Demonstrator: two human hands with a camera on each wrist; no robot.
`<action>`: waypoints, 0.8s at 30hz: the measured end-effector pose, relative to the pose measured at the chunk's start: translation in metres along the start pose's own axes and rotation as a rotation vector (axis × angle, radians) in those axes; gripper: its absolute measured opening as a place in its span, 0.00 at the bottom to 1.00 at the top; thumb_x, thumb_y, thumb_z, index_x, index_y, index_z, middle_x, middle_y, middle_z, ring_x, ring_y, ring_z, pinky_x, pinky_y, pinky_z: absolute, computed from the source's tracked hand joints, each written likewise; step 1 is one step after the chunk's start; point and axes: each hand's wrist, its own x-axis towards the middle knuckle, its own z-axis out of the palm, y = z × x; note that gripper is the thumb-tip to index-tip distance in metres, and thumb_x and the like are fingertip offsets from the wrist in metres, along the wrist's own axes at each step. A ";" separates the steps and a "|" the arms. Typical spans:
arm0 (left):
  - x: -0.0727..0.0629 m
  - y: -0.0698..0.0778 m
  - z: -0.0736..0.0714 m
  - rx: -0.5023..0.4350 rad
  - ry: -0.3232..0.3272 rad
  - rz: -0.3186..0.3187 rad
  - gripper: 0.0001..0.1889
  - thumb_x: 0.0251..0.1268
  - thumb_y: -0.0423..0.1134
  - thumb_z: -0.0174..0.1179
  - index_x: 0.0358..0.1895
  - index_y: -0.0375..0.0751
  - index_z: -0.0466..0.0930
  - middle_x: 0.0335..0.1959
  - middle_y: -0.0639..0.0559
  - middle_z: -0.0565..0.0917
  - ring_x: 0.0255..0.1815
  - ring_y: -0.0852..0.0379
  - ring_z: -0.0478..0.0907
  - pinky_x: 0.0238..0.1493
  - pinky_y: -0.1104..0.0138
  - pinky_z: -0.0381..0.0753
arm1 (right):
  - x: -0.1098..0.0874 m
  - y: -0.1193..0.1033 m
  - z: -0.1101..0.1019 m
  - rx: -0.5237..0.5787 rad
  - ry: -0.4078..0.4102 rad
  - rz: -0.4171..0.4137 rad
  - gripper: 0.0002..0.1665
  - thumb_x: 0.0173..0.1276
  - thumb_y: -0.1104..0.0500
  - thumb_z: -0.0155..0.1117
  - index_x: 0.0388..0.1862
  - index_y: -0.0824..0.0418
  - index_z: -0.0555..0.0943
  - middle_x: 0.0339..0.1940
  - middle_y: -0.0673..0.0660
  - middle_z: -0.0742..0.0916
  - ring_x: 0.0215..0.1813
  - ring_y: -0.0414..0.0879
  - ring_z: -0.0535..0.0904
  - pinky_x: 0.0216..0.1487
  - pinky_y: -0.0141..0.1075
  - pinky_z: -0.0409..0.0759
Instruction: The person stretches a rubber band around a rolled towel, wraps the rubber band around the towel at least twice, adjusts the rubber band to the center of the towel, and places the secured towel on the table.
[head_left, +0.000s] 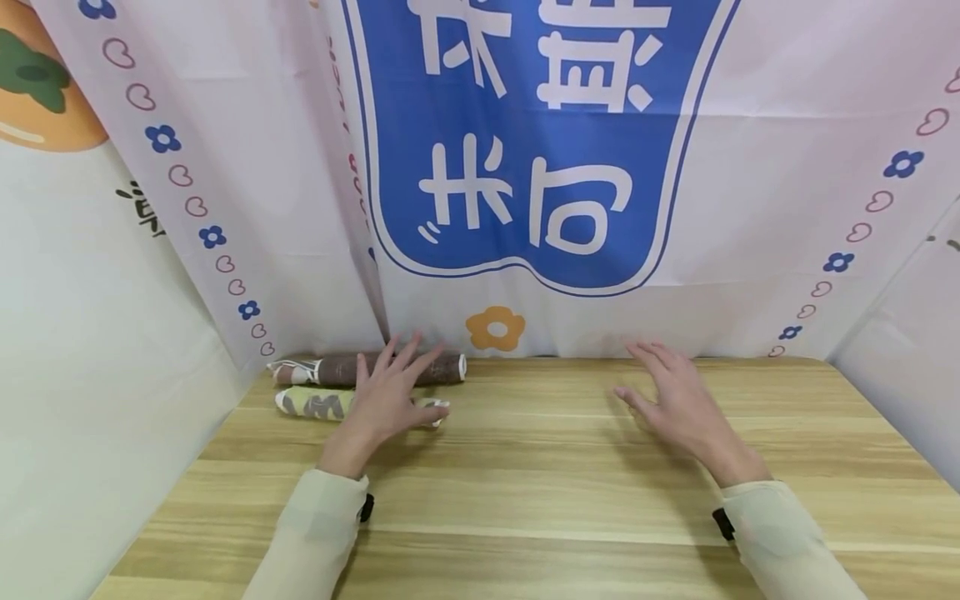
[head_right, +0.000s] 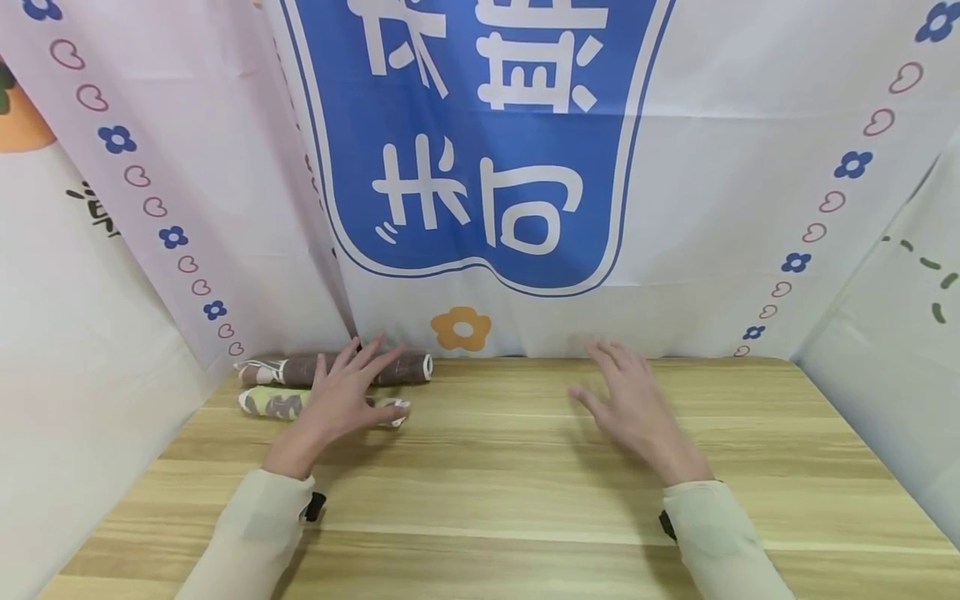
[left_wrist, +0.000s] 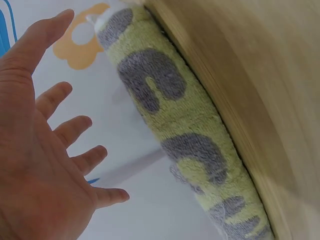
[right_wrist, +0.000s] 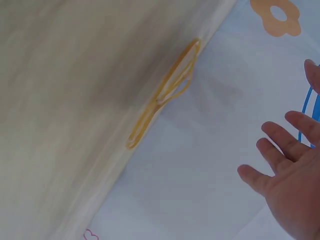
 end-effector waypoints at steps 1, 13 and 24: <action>-0.001 -0.001 0.000 0.001 0.000 0.000 0.51 0.58 0.60 0.79 0.83 0.54 0.65 0.86 0.43 0.54 0.85 0.32 0.44 0.71 0.22 0.33 | 0.000 0.002 0.000 0.003 0.010 -0.006 0.41 0.76 0.51 0.71 0.77 0.72 0.69 0.75 0.74 0.73 0.76 0.73 0.64 0.76 0.68 0.58; -0.007 -0.014 -0.001 0.002 -0.015 0.014 0.48 0.56 0.52 0.82 0.80 0.50 0.70 0.85 0.41 0.58 0.83 0.29 0.51 0.72 0.22 0.38 | -0.010 0.019 -0.009 0.035 -0.031 0.040 0.33 0.76 0.56 0.71 0.73 0.69 0.75 0.71 0.72 0.77 0.72 0.72 0.71 0.72 0.68 0.67; -0.004 -0.017 0.000 -0.004 -0.036 0.053 0.42 0.55 0.48 0.82 0.75 0.45 0.77 0.80 0.36 0.66 0.80 0.30 0.59 0.74 0.27 0.52 | -0.013 0.031 -0.018 0.017 -0.093 0.067 0.25 0.72 0.61 0.75 0.63 0.70 0.83 0.61 0.72 0.86 0.63 0.72 0.79 0.65 0.66 0.75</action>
